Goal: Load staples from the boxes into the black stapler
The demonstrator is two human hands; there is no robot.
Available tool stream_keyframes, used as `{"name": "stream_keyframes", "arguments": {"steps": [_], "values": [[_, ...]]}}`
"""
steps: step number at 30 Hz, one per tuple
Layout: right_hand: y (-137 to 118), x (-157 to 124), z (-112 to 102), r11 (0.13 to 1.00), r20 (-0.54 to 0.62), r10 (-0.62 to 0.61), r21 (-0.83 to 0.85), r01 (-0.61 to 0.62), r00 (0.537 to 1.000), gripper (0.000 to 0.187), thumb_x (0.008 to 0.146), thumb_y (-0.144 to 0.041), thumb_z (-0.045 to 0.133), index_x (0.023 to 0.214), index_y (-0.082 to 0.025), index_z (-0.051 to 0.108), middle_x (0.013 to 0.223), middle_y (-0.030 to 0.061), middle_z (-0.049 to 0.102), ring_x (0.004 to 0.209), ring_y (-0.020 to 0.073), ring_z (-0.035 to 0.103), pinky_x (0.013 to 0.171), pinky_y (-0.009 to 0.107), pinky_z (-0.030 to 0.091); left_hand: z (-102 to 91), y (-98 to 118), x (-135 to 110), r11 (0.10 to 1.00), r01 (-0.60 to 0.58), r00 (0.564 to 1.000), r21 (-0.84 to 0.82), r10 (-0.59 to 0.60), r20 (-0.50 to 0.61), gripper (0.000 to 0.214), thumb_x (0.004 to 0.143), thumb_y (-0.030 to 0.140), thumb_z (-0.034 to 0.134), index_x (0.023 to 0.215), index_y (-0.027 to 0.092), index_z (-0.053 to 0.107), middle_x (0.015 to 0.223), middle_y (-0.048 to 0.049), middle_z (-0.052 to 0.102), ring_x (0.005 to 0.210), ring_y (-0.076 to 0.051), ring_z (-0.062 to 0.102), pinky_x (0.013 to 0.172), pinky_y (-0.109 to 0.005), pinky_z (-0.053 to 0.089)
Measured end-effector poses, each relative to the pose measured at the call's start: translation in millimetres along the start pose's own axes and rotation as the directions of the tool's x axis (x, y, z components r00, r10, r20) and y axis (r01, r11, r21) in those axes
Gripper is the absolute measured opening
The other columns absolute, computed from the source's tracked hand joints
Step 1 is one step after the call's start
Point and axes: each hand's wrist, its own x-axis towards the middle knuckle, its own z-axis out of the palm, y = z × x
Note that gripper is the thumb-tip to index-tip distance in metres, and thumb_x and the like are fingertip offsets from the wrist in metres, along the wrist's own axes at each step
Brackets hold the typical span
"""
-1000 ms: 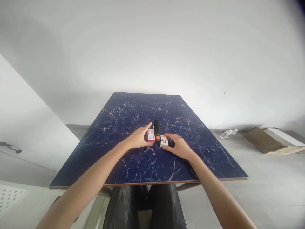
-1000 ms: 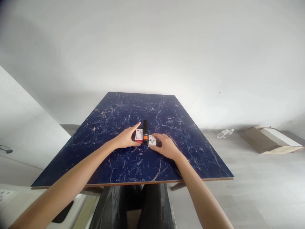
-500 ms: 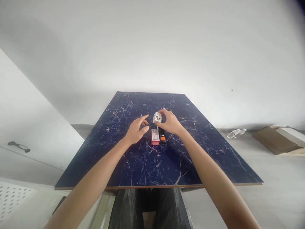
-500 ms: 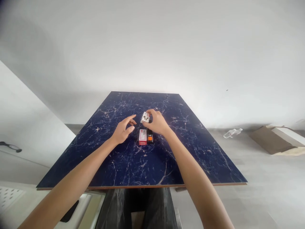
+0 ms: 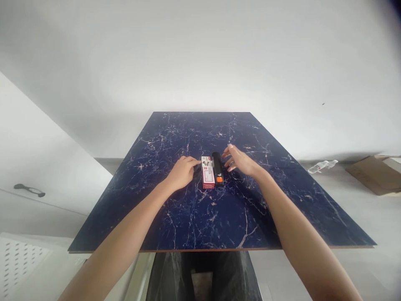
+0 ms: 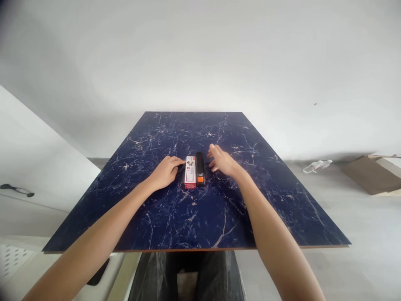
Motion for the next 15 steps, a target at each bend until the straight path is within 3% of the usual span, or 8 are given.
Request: {"name": "stream_keyframes", "arguments": {"steps": [3,6,9,12,15], "values": [[1,-5,9,0.996,0.154,0.086,-0.03,-0.083,0.984,0.071,0.095,-0.076,0.022,0.107,-0.018,0.063,0.086,0.0123,0.071,0.061,0.0226,0.068,0.056,0.037,0.058,-3.3,1,-1,0.999,-0.028,0.999,0.045,0.027,0.025,0.046,0.095,0.012,0.038,0.126,0.023,0.069,0.132,-0.0082,0.063,0.118,-0.029,0.052,0.103,-0.05,0.043],[-9,-12,15,0.996,0.164,0.086,-0.037,-0.081,0.983,0.071,0.094,-0.077,0.026,0.112,-0.018,0.061,0.078,0.0096,0.068,0.054,0.0216,0.066,0.055,0.037,0.057,-11.6,2,-3,1.0,-0.002,0.995,0.03,-0.001,0.099,0.037,0.092,0.022,0.049,0.124,0.023,0.069,0.146,-0.0089,0.054,0.135,-0.033,0.042,0.112,-0.056,0.037],[-17,-16,16,0.996,0.169,0.041,-0.083,-0.027,0.985,0.065,0.095,-0.074,0.031,0.11,-0.018,0.062,0.08,0.0088,0.069,0.056,0.0209,0.066,0.056,0.036,0.055,-21.8,4,-6,0.996,0.061,0.969,-0.058,-0.046,0.242,0.04,0.087,0.043,0.062,0.122,0.023,0.067,0.161,-0.0089,0.035,0.15,-0.038,0.023,0.116,-0.061,0.03],[-21,-17,17,0.968,0.163,-0.023,-0.243,0.063,0.986,0.053,0.094,-0.069,0.044,0.097,-0.02,0.062,0.087,0.0086,0.07,0.068,0.0219,0.066,0.063,0.036,0.053,-25.5,5,-8,0.989,0.11,0.944,-0.099,-0.072,0.323,0.073,0.072,0.064,0.074,0.132,0.025,0.059,0.167,-0.0103,0.022,0.153,-0.042,0.014,0.116,-0.061,0.03],[-22,-17,19,0.908,0.12,-0.076,-0.403,0.119,0.99,0.045,0.09,-0.065,0.055,0.096,-0.021,0.06,0.098,0.0095,0.071,0.082,0.0243,0.066,0.071,0.036,0.05,-19.8,5,-6,0.99,0.098,0.952,-0.1,-0.064,0.301,0.111,0.057,0.069,0.082,0.151,0.028,0.04,0.166,-0.0136,0.024,0.152,-0.043,0.016,0.118,-0.06,0.026]]}}
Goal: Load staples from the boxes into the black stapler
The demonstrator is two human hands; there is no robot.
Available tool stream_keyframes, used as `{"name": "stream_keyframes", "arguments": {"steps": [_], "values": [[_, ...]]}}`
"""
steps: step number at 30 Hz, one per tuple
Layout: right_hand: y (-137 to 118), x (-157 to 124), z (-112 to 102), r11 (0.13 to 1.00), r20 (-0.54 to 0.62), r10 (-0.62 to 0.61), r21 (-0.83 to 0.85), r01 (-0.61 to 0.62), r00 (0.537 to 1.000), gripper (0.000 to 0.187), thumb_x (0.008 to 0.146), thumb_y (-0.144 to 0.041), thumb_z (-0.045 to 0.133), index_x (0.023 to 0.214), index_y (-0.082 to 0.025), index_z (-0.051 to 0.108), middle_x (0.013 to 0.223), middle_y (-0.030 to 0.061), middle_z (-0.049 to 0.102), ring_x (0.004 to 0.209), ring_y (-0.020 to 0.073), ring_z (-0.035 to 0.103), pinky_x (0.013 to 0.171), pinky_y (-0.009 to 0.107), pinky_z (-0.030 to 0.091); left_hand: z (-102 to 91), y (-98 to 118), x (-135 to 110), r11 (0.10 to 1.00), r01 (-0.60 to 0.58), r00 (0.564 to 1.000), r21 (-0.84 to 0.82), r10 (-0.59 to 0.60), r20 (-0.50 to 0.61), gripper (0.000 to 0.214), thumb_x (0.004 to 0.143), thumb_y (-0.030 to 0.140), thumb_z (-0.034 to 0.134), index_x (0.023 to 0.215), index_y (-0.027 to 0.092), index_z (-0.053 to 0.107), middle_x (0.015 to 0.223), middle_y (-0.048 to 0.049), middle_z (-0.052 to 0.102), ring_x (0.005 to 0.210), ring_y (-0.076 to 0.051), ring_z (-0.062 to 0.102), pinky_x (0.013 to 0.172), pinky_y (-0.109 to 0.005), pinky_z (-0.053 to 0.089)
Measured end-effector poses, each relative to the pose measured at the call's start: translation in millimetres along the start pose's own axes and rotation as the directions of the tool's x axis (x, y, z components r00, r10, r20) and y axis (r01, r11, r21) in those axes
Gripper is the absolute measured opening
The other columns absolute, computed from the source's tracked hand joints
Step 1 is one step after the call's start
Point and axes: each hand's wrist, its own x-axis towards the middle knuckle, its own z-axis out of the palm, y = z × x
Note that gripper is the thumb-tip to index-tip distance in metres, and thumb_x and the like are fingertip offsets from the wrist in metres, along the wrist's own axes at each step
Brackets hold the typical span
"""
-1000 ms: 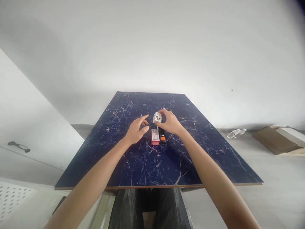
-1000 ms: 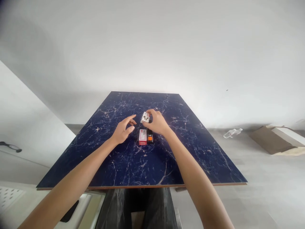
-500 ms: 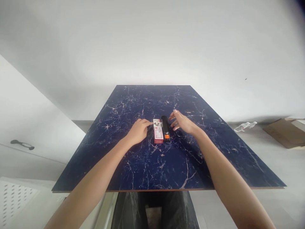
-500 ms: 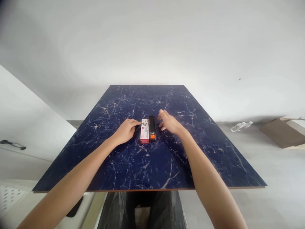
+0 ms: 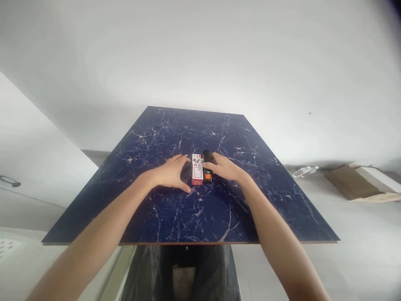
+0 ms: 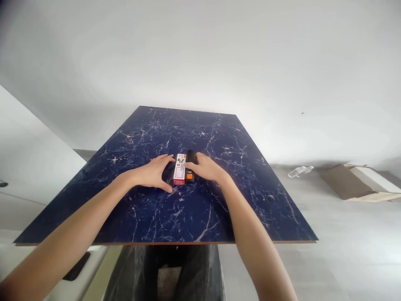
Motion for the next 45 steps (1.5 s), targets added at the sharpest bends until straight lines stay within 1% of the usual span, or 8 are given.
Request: {"name": "stream_keyframes", "arguments": {"steps": [5,12,19,27,31,37,42,45], "values": [[-2,0,-1,0.998,0.025,0.027,-0.051,-0.025,0.999,0.047,0.089,-0.065,0.055,0.098,-0.019,0.059,0.1,0.0105,0.07,0.083,0.0245,0.065,0.07,0.035,0.047,7.5,3,10,0.999,0.046,0.998,0.019,-0.045,-0.032,0.131,0.057,0.072,0.08,0.161,0.023,0.018,0.165,-0.0192,0.023,0.149,-0.047,0.024,0.115,-0.061,0.029],[-4,0,-1,0.999,0.035,0.031,0.011,-0.031,0.999,0.045,0.088,-0.063,0.057,0.101,-0.02,0.059,0.101,0.0095,0.072,0.085,0.0252,0.067,0.07,0.035,0.049,7.5,2,9,0.999,-0.034,0.997,0.001,0.034,-0.062,0.114,0.06,0.069,0.081,0.157,0.032,0.032,0.158,-0.0133,0.041,0.148,-0.045,0.027,0.11,-0.059,0.036],[-6,0,-5,0.976,-0.007,0.218,0.02,-0.217,0.976,0.039,0.086,-0.055,0.059,0.098,-0.018,0.061,0.097,0.0129,0.073,0.077,0.0259,0.068,0.064,0.034,0.049,11.3,13,19,1.0,0.015,0.998,0.009,-0.014,-0.06,0.118,0.06,0.072,0.079,0.159,0.033,0.028,0.164,-0.0126,0.03,0.148,-0.045,0.028,0.112,-0.057,0.036],[60,-13,-68,0.928,-0.063,0.373,0.046,-0.371,0.926,0.036,0.084,-0.049,0.058,0.085,-0.014,0.065,0.081,0.0106,0.072,0.069,0.0205,0.066,0.057,0.027,0.048,39.7,72,116,0.995,-0.074,0.997,0.072,0.073,0.012,0.132,0.062,0.08,0.07,0.163,0.022,0.008,0.166,-0.0158,0.022,0.15,-0.042,0.024,0.115,-0.05,0.032],[110,-24,-104,0.851,-0.147,0.525,0.114,-0.513,0.838,0.038,0.082,-0.048,0.059,0.094,-0.012,0.066,0.094,0.0147,0.073,0.07,0.021,0.068,0.056,0.027,0.049,59.1,118,170,0.981,-0.172,0.985,0.092,0.168,0.048,0.128,0.067,0.073,0.069,0.163,0.017,0.006,0.165,-0.0176,0.026,0.15,-0.041,0.024,0.114,-0.047,0.034],[146,-39,-132,0.764,-0.314,0.569,-0.14,-0.63,0.76,0.038,0.086,-0.045,0.05,0.092,-0.014,0.07,0.091,0.014,0.074,0.084,0.026,0.069,0.065,0.028,0.048,88.6,171,217,0.959,-0.248,0.968,0.141,0.25,-0.001,0.117,0.075,0.063,0.066,0.161,0.008,0.009,0.156,-0.023,0.041,0.148,-0.042,0.027,0.112,-0.047,0.033],[144,-49,-121,0.777,-0.424,0.497,-0.171,-0.606,0.757,0.041,0.085,-0.044,0.052,0.106,-0.012,0.069,0.101,0.0163,0.073,0.095,0.0295,0.066,0.079,0.033,0.05,101.8,148,174,0.958,-0.236,0.957,0.165,0.259,-0.132,0.104,0.085,0.065,0.057,0.162,0.018,0.007,0.159,-0.0184,0.038,0.145,-0.043,0.031,0.113,-0.056,0.028],[125,-43,-106,0.847,-0.76,0.195,-0.188,-0.497,0.62,0.05,0.087,-0.037,0.051,0.127,-0.008,0.06,0.121,0.022,0.064,0.114,0.0358,0.058,0.098,0.05,0.045,89.6,111,107,0.944,-0.247,0.93,0.217,0.294,-0.223,0.08,0.098,0.057,0.041,0.162,0.02,0.011,0.16,-0.0158,0.036,0.146,-0.036,0.031,0.116,-0.054,0.027]]}}
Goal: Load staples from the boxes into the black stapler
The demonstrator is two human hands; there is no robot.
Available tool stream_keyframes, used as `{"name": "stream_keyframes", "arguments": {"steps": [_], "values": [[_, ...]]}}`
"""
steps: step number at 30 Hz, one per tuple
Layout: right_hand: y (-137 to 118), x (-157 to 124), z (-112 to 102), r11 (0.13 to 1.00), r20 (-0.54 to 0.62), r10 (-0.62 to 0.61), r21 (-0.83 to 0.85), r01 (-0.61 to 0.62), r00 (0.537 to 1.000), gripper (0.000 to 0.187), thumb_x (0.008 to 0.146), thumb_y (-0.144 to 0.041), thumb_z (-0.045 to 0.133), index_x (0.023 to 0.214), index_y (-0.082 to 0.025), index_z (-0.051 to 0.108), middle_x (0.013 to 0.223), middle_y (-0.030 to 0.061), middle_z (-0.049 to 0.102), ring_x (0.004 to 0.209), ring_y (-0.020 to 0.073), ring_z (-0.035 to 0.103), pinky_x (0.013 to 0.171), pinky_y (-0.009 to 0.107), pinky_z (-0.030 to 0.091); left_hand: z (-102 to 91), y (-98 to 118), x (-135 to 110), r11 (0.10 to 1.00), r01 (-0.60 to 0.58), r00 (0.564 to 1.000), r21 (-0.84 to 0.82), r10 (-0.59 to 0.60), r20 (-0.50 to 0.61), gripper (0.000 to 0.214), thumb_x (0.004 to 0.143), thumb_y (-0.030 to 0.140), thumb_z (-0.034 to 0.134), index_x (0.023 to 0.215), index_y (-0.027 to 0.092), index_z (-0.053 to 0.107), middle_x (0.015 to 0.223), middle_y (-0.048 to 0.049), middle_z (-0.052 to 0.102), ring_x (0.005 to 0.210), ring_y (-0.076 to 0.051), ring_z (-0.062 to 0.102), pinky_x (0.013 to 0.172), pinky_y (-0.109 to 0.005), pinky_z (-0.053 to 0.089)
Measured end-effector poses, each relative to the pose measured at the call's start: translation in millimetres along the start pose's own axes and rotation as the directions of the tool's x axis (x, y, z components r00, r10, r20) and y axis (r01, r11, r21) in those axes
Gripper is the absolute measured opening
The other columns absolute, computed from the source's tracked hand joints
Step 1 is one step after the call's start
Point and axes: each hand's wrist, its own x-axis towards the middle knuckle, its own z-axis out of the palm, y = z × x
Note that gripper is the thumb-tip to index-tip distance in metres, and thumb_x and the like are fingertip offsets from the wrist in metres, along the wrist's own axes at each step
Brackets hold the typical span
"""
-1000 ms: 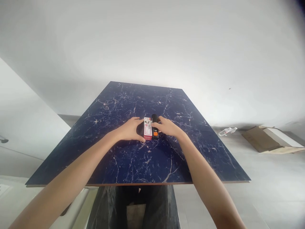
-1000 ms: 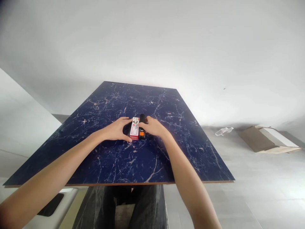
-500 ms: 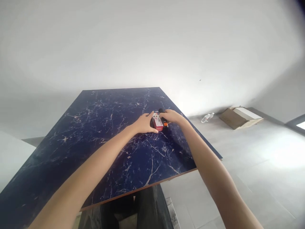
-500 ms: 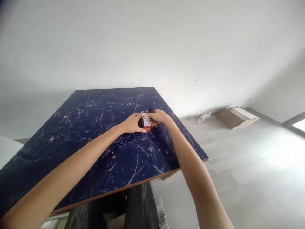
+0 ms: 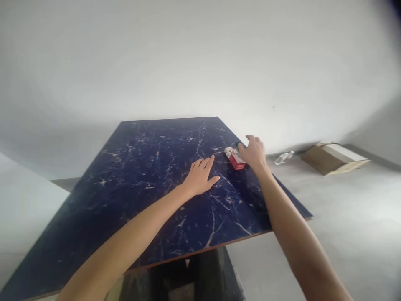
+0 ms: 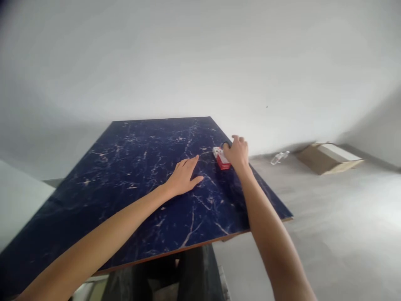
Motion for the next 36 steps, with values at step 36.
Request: {"name": "stream_keyframes", "arguments": {"steps": [36], "values": [[-151,-106,64,0.705,0.447,-0.706,0.37,0.605,0.549,0.08,0.094,-0.056,0.045,0.161,-0.019,0.021,0.166,0.0132,0.022,0.153,0.0365,0.019,0.121,0.058,0.022,-61.8,-96,-98,0.967,0.207,0.974,0.147,-0.218,0.063,0.068,0.098,0.056,0.037,0.159,0.024,0.031,0.168,-0.0087,0.02,0.154,-0.039,0.012,0.122,-0.062,0.015]]}}
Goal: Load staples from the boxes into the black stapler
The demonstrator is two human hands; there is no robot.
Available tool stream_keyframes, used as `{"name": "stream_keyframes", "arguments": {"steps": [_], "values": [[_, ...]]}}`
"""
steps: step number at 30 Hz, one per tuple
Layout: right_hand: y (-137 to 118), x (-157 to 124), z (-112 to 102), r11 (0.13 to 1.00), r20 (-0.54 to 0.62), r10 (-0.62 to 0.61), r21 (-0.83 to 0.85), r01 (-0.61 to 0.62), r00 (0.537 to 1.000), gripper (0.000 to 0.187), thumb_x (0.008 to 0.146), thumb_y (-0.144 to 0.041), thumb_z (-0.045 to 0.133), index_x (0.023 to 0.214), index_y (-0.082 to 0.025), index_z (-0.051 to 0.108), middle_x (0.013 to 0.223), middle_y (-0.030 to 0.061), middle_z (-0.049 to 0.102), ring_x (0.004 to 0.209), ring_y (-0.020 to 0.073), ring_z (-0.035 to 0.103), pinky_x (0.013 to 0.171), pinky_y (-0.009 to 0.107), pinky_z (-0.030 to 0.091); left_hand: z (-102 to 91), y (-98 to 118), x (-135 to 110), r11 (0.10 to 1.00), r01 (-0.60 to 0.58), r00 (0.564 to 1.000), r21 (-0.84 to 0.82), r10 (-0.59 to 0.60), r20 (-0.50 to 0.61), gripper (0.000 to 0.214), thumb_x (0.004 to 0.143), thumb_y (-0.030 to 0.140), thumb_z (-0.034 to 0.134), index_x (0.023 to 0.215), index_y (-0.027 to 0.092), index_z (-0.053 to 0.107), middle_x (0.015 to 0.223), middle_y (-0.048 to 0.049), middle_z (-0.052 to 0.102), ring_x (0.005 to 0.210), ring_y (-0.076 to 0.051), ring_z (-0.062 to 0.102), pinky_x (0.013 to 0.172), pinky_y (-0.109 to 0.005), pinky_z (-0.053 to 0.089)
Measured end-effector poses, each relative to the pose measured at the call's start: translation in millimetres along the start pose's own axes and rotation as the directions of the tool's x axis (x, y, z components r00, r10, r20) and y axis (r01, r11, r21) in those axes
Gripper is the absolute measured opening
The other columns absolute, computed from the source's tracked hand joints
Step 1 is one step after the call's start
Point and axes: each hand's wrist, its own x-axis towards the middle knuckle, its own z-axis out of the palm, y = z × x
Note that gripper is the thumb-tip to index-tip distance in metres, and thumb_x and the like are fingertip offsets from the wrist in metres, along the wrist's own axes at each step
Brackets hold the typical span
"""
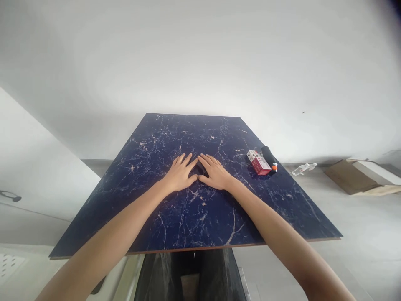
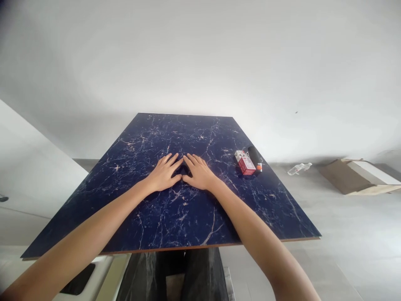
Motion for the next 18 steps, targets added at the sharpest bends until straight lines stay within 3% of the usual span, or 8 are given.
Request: {"name": "stream_keyframes", "arguments": {"steps": [6,10,18], "values": [[-2.6,-0.6,0.2,0.999,0.006,0.036,0.008,-0.036,0.999,0.077,0.094,-0.059,0.045,0.157,-0.016,0.034,0.163,0.014,0.03,0.151,0.0378,0.023,0.12,0.057,0.025,1.9,0.3,1.8,0.992,0.124,0.99,0.022,-0.122,-0.069,0.07,0.097,0.054,0.042,0.157,0.018,0.036,0.164,-0.0149,0.03,0.153,-0.044,0.011,0.12,-0.065,0.015],[-1.2,-0.6,3.5,1.0,-0.025,0.025,0.005,-0.025,0.999,0.077,0.094,-0.058,0.046,0.158,-0.018,0.032,0.163,0.0127,0.031,0.151,0.0378,0.025,0.12,0.058,0.026,1.4,0.8,0.3,0.998,0.07,0.996,-0.004,-0.07,-0.062,0.065,0.098,0.053,0.039,0.157,0.025,0.035,0.166,-0.0099,0.026,0.153,-0.041,0.012,0.12,-0.064,0.017],[-0.7,-0.3,4.0,1.0,0.002,0.03,-0.002,-0.03,1.0,0.074,0.095,-0.061,0.044,0.156,-0.02,0.037,0.162,0.0122,0.034,0.15,0.0371,0.027,0.12,0.057,0.027,1.7,-1.1,1.3,0.997,0.069,0.998,-0.033,-0.07,-0.01,0.067,0.097,0.052,0.04,0.157,0.023,0.034,0.164,-0.0112,0.031,0.15,-0.039,0.025,0.119,-0.06,0.024]]}}
